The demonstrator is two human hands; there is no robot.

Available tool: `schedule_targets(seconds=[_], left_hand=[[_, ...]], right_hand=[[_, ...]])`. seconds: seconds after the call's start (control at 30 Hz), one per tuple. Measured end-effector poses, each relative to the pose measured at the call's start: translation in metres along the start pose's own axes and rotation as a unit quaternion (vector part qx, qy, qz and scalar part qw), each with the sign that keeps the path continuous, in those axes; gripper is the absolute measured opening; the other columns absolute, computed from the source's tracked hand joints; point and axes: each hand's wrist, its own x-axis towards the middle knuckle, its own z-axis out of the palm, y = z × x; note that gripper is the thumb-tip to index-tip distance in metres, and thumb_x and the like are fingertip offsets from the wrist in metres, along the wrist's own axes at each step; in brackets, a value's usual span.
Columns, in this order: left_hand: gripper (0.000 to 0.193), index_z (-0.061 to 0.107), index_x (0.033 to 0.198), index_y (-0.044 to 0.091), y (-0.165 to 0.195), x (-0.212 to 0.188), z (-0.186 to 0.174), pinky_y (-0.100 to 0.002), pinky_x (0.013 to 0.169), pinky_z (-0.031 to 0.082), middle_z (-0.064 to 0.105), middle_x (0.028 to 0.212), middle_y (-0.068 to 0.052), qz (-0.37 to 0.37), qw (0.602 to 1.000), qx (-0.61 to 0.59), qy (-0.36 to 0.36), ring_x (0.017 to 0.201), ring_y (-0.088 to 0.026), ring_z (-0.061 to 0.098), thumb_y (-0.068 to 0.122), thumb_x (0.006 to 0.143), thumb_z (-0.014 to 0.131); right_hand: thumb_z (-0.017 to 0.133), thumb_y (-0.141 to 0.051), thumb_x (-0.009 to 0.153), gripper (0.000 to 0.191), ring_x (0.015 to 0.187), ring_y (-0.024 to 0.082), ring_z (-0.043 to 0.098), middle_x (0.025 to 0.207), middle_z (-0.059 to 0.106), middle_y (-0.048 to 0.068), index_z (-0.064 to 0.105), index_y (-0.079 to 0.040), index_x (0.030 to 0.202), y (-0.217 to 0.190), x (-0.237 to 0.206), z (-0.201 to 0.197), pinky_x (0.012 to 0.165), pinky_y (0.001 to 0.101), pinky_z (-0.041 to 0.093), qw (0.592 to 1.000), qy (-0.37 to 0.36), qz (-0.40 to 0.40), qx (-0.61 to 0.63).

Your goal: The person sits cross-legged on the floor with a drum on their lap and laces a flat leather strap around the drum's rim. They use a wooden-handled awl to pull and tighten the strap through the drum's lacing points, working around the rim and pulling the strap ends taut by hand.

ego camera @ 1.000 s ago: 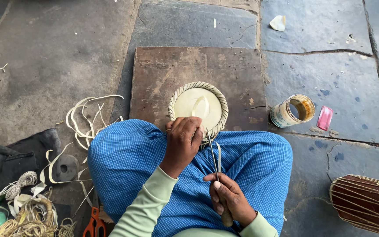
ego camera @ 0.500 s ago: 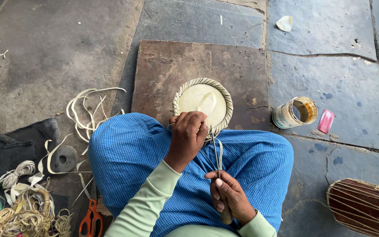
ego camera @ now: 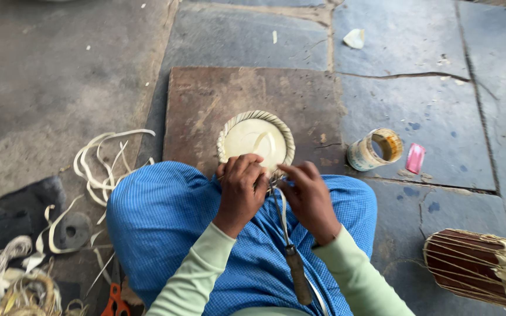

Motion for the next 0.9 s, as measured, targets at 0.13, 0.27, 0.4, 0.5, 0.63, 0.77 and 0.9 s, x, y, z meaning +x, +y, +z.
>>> schedule_targets(seconds=[0.13,0.27,0.4,0.5,0.63,0.77,0.9], left_hand=[[0.006,0.068,0.088,0.011,0.002,0.004,-0.001,-0.044,0.097,0.037,0.069,0.114,-0.002,-0.001,1.0,0.0,-0.004,0.108,-0.025,0.061,0.016,0.088,0.07],[0.007,0.07,0.09,0.011,0.004,0.006,0.002,-0.044,0.096,0.036,0.069,0.112,-0.002,0.004,1.0,0.002,0.005,0.106,-0.025,0.061,0.015,0.086,0.071],[0.01,0.07,0.091,0.011,0.005,0.006,0.006,-0.042,0.097,0.036,0.069,0.113,-0.001,0.002,1.0,-0.01,0.019,0.108,-0.024,0.062,0.016,0.083,0.074],[0.01,0.07,0.089,0.013,0.004,0.003,0.008,-0.041,0.098,0.036,0.069,0.112,0.001,0.002,0.999,-0.013,0.034,0.106,-0.022,0.062,0.017,0.081,0.076],[0.01,0.071,0.088,0.013,0.001,-0.002,0.012,-0.041,0.098,0.035,0.068,0.111,0.001,0.022,0.999,-0.015,0.043,0.104,-0.021,0.061,0.018,0.083,0.077],[0.011,0.069,0.085,0.013,-0.002,-0.004,0.016,-0.042,0.098,0.035,0.066,0.104,0.0,0.035,0.998,0.002,0.049,0.099,-0.02,0.06,0.021,0.084,0.077],[0.014,0.068,0.084,0.013,-0.001,-0.002,0.016,-0.041,0.094,0.035,0.065,0.099,0.0,0.021,0.999,-0.001,0.045,0.095,-0.02,0.06,0.023,0.086,0.077]], right_hand=[[0.074,-0.008,0.088,0.013,0.08,0.03,0.066,0.092,0.061,0.009,0.07,-0.011,0.099,-0.005,0.025,-0.002,0.068,0.0395,0.054,0.995,-0.024,-0.088,-0.051],[0.075,-0.008,0.084,0.014,0.083,0.033,0.063,0.089,0.058,0.011,0.065,-0.008,0.094,-0.004,0.03,-0.008,0.069,0.0437,0.052,0.987,-0.047,-0.121,-0.091],[0.074,-0.01,0.08,0.019,0.08,0.031,0.061,0.086,0.056,0.011,0.059,-0.005,0.09,0.002,0.027,-0.008,0.068,0.0427,0.052,0.989,-0.027,-0.101,-0.108],[0.072,-0.009,0.078,0.02,0.074,0.029,0.061,0.085,0.056,0.011,0.057,-0.003,0.09,0.006,0.021,-0.002,0.066,0.0408,0.051,0.996,-0.037,-0.04,-0.075],[0.07,-0.008,0.079,0.016,0.067,0.025,0.057,0.082,0.057,0.01,0.057,-0.001,0.086,0.011,0.011,0.005,0.06,0.0384,0.049,0.997,-0.04,0.058,0.033],[0.068,-0.009,0.082,0.012,0.064,0.021,0.056,0.081,0.056,0.009,0.059,-0.001,0.085,0.019,0.012,0.009,0.057,0.0354,0.047,0.996,0.017,0.07,0.047],[0.068,-0.009,0.083,0.013,0.066,0.021,0.056,0.083,0.056,0.01,0.058,-0.002,0.087,0.025,0.017,0.011,0.059,0.0342,0.048,0.997,0.06,0.045,0.026]])
